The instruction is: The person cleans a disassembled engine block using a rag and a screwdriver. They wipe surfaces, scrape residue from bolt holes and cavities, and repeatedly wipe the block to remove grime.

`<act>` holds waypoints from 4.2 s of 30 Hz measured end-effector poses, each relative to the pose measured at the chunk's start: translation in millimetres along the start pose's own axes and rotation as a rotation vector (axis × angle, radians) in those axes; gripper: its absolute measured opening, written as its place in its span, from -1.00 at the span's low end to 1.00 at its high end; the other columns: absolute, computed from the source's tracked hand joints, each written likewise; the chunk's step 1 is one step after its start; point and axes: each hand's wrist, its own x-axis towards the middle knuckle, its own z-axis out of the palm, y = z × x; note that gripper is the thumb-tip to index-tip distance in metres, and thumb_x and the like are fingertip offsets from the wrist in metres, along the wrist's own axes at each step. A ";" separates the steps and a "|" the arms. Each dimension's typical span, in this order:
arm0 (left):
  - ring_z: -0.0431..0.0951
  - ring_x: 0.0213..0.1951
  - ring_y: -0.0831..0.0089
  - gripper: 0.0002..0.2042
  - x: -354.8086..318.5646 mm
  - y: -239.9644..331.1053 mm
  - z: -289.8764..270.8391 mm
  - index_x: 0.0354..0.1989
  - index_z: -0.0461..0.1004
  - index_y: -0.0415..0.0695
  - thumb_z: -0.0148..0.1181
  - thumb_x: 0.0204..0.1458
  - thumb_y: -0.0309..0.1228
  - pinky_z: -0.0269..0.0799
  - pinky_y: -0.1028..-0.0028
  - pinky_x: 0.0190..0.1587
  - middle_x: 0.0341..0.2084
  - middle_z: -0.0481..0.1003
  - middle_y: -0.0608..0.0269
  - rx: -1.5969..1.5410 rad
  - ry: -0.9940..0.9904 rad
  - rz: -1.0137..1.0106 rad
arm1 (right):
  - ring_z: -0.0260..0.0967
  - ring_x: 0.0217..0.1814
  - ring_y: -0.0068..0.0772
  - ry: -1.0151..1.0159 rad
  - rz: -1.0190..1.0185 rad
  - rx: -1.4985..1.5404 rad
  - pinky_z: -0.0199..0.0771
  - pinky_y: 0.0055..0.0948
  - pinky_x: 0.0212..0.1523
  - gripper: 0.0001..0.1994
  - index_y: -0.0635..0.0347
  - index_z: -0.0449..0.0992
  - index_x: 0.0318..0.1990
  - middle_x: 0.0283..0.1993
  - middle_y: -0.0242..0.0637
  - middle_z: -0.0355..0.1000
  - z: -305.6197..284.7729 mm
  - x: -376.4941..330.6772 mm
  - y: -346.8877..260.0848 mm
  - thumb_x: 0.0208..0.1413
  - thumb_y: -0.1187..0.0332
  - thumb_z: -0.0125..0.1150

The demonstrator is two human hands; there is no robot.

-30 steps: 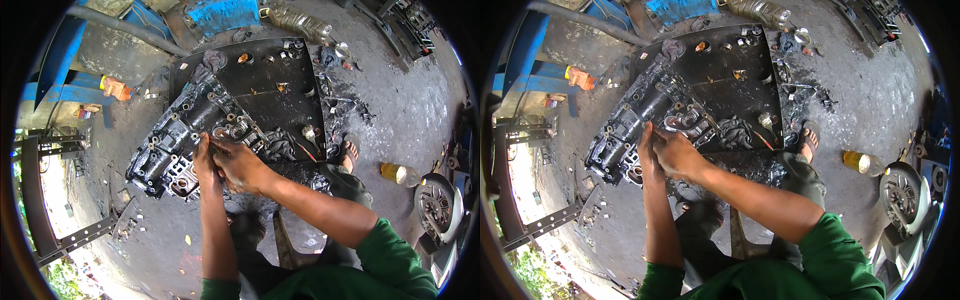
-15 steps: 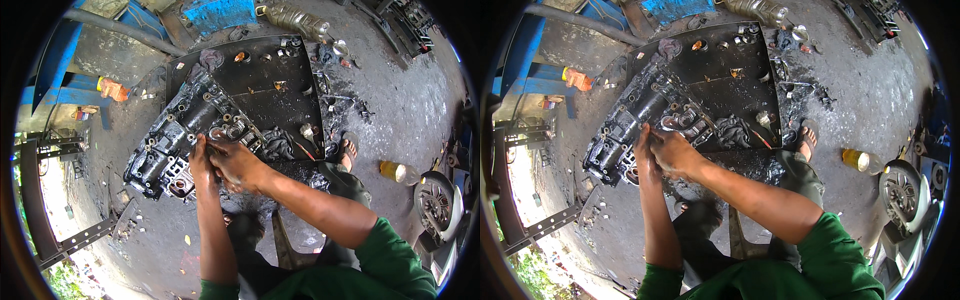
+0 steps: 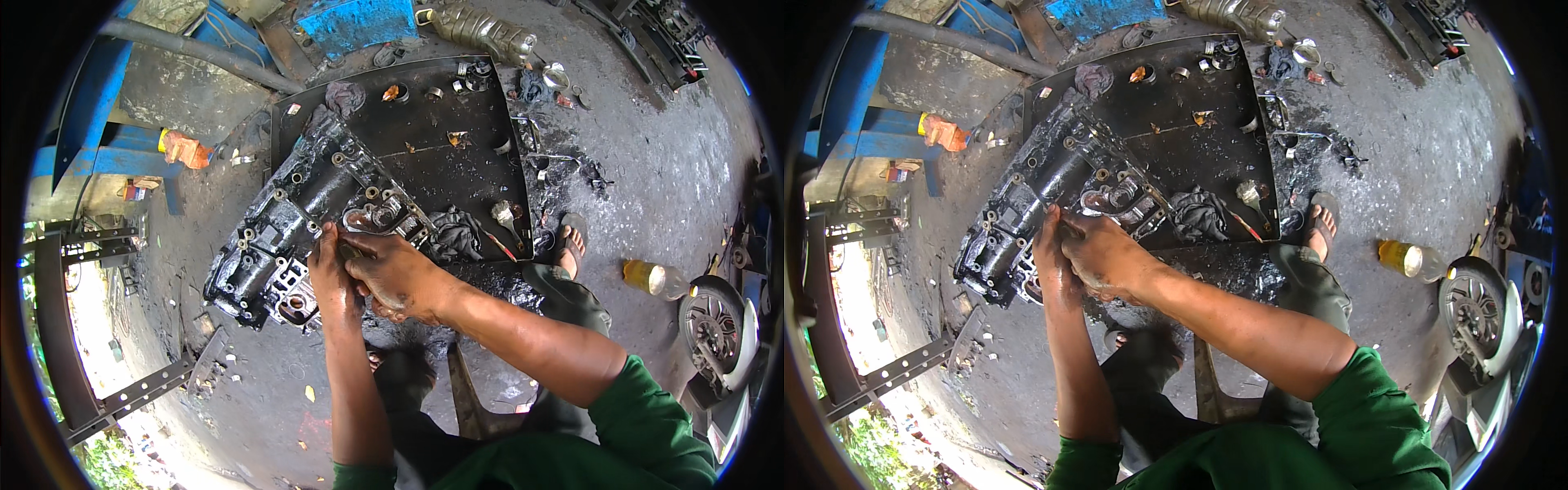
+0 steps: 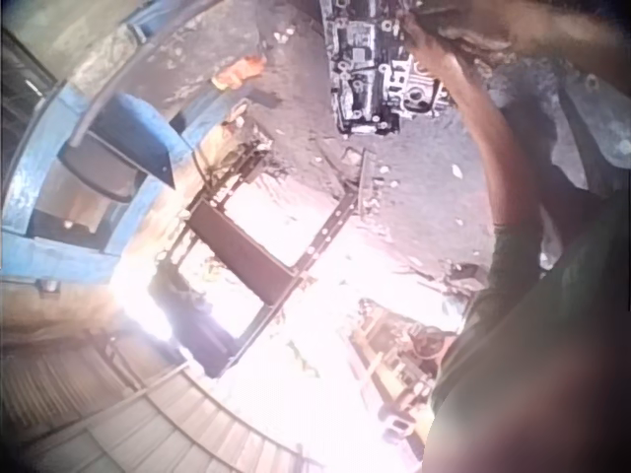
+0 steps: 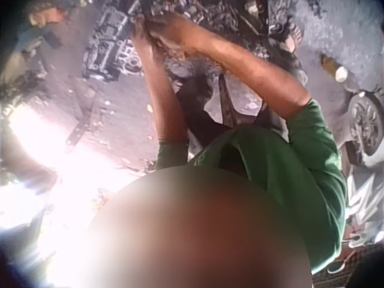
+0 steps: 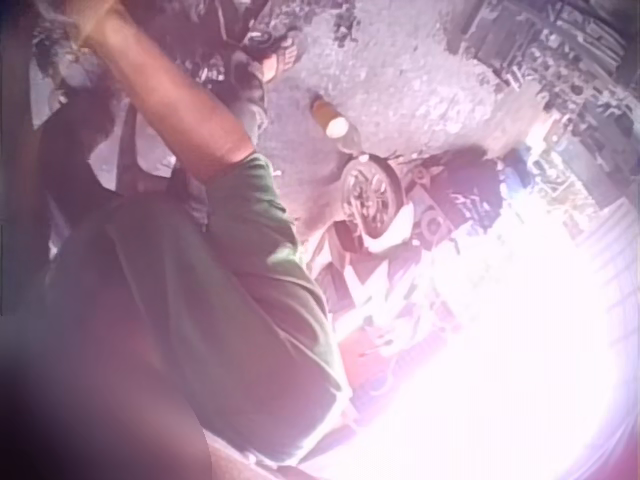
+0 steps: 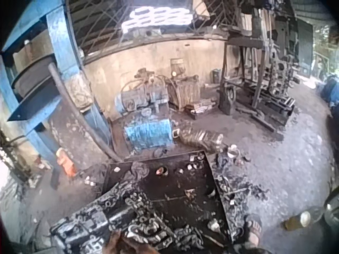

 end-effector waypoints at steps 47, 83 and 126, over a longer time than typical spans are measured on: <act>0.44 -0.55 0.57 -0.71 -14.2 -0.8 -12.3 -0.35 0.48 -0.13 0.10 0.20 -0.13 0.31 0.56 -0.54 -0.54 0.48 0.33 0.125 -0.018 -0.051 | 0.21 -0.48 -0.70 0.019 -0.004 0.039 0.28 -0.59 -0.51 -0.57 0.24 0.26 0.29 -0.38 -0.40 0.37 10.1 -4.2 29.7 0.26 0.42 -0.03; 0.46 -0.44 0.56 -0.75 -22.9 -0.4 -30.4 -0.27 0.47 -0.14 0.08 0.22 -0.19 0.39 0.55 -0.37 -0.43 0.49 0.34 0.024 -0.103 -0.063 | 0.31 -0.59 -0.47 0.171 -0.200 -0.212 0.34 -0.40 -0.53 -0.55 0.23 0.24 0.29 -0.49 -0.22 0.39 35.6 -16.6 39.6 0.25 0.36 -0.01; 0.48 -0.52 0.54 -0.68 -9.5 -0.2 -20.4 -0.35 0.44 -0.12 0.14 0.17 -0.08 0.39 0.55 -0.47 -0.51 0.49 0.29 0.179 -0.015 -0.022 | 0.15 -0.53 -0.71 0.036 -0.076 0.038 0.25 -0.59 -0.54 -0.56 0.18 0.23 0.30 -0.51 -0.42 0.30 18.3 -10.7 35.2 0.28 0.40 -0.03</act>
